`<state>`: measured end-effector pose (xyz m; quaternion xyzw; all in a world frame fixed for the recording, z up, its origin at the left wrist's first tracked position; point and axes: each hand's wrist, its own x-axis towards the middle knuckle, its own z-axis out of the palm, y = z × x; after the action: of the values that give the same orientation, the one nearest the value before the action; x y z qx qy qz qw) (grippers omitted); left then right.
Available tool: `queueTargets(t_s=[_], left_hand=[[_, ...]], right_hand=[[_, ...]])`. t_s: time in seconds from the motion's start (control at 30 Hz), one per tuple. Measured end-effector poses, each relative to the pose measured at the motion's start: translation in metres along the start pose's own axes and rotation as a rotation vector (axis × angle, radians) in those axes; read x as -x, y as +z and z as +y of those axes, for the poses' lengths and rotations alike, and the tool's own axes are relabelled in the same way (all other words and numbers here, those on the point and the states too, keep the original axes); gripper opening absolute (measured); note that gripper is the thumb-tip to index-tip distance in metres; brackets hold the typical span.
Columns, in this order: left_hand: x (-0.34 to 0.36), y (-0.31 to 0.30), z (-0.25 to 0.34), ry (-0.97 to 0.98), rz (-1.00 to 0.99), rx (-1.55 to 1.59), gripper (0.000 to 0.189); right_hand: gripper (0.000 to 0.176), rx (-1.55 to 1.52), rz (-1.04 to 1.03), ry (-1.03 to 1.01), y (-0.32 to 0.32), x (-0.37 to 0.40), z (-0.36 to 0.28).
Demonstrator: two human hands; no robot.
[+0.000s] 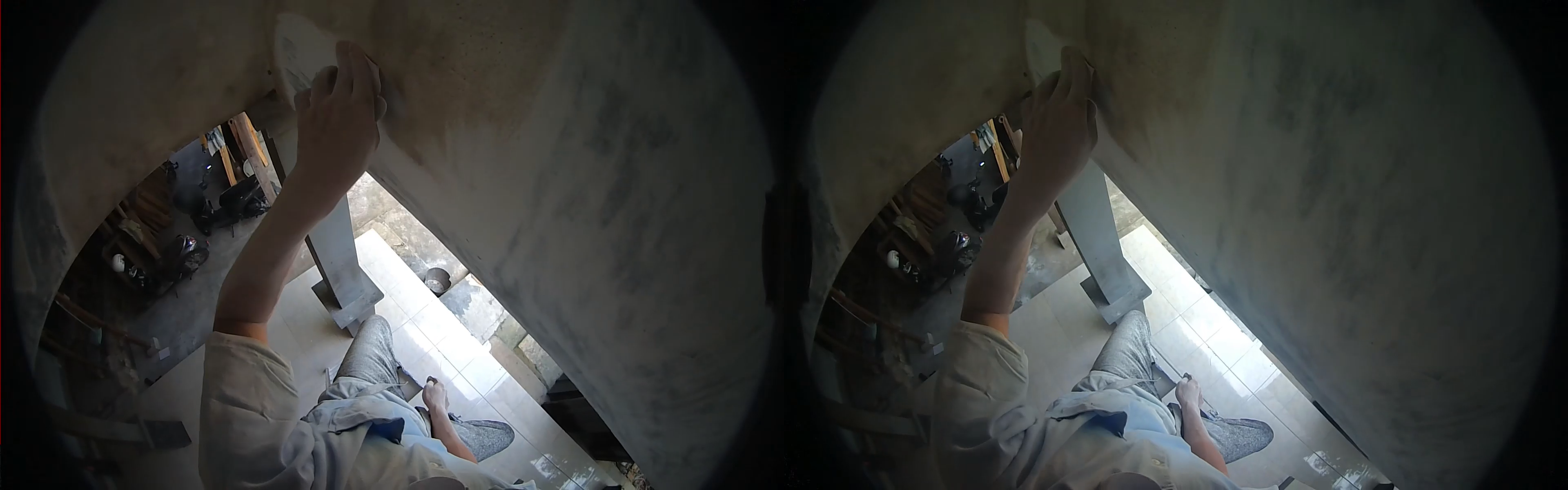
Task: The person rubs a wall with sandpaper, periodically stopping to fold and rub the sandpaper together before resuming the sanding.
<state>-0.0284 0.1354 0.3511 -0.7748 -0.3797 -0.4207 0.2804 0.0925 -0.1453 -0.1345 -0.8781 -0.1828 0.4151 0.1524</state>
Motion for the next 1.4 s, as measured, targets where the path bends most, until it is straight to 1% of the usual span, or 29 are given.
queueTargets(t_s=[0.03, 0.07, 0.13, 0.2, 0.23, 0.33, 0.37, 0.47, 0.53, 0.57, 0.67, 0.7, 0.8, 0.9, 1.0, 1.07, 1.13, 1.17, 1.27, 1.3, 1.4], left_hand=[[-0.007, 0.003, -0.001, -0.046, -0.014, -0.01, 0.06], [-0.011, 0.004, -0.002, -0.09, -0.023, -0.023, 0.059], [0.013, -0.006, 0.013, 0.03, 0.003, 0.015, 0.057], [0.036, -0.012, 0.027, 0.145, 0.005, 0.032, 0.056], [0.032, -0.009, 0.018, 0.158, 0.026, 0.062, 0.055], [0.002, 0.005, -0.008, 0.008, 0.021, 0.032, 0.057], [-0.009, 0.006, -0.012, -0.075, -0.042, 0.032, 0.058], [0.003, 0.006, -0.003, -0.004, 0.034, -0.051, 0.06], [0.032, -0.006, 0.017, 0.096, -0.024, -0.005, 0.064], [0.038, 0.001, 0.012, 0.134, -0.024, 0.03, 0.066], [0.018, 0.004, -0.006, 0.069, -0.003, -0.038, 0.066], [0.006, 0.005, -0.012, -0.021, -0.046, 0.018, 0.065], [0.001, 0.019, -0.018, -0.028, 0.035, -0.061, 0.066], [0.007, 0.019, -0.017, -0.014, 0.028, 0.002, 0.067], [0.014, 0.017, -0.014, 0.002, 0.003, 0.006, 0.07], [0.015, 0.019, -0.012, 0.002, 0.018, 0.011, 0.071], [0.015, 0.021, -0.01, -0.005, 0.027, 0.016, 0.072], [0.014, 0.022, -0.01, -0.01, 0.029, 0.018, 0.073], [0.012, 0.017, -0.008, -0.02, 0.008, -0.003, 0.072], [0.011, 0.017, -0.008, -0.019, -0.002, -0.012, 0.071], [0.012, 0.025, -0.012, -0.012, 0.041, 0.019, 0.069]], right_hand=[[0.046, -0.022, 0.006, -0.026, 0.0, 0.0, 0.002], [0.046, -0.005, 0.013, -0.009, 0.001, 0.001, 0.005], [0.046, 0.017, 0.032, 0.011, 0.003, -0.002, 0.001], [0.046, -0.022, 0.029, -0.032, 0.001, -0.004, -0.008], [0.046, -0.036, 0.023, -0.041, 0.001, -0.001, -0.005], [0.046, -0.004, 0.016, -0.022, 0.001, 0.001, 0.005], [0.046, -0.006, 0.019, -0.025, 0.001, 0.0, 0.006], [0.046, -0.003, 0.038, -0.03, 0.007, -0.006, 0.008], [0.046, -0.02, 0.041, -0.049, 0.007, -0.007, 0.006], [0.046, -0.027, 0.029, -0.051, 0.001, 0.001, 0.0], [0.046, 0.023, -0.024, -0.064, -0.002, 0.001, 0.0], [0.046, 0.027, -0.018, -0.138, 0.001, -0.002, 0.006], [0.046, 0.095, -0.082, -0.211, 0.003, -0.014, 0.013], [0.046, 0.149, -0.092, -0.301, 0.015, -0.036, 0.026], [0.044, 0.165, -0.251, -0.339, 0.037, -0.079, 0.053], [0.043, 0.051, -0.292, -0.335, 0.04, -0.083, 0.057], [0.043, -0.056, -0.333, -0.3, 0.027, -0.064, 0.048], [0.043, -0.083, -0.308, -0.303, 0.018, -0.051, 0.038], [0.042, 0.082, -0.129, -0.47, 0.028, -0.057, 0.047], [0.042, -0.016, -0.135, -0.403, 0.026, -0.051, 0.044], [0.043, -0.055, -0.103, -0.409, 0.008, -0.024, 0.021]])
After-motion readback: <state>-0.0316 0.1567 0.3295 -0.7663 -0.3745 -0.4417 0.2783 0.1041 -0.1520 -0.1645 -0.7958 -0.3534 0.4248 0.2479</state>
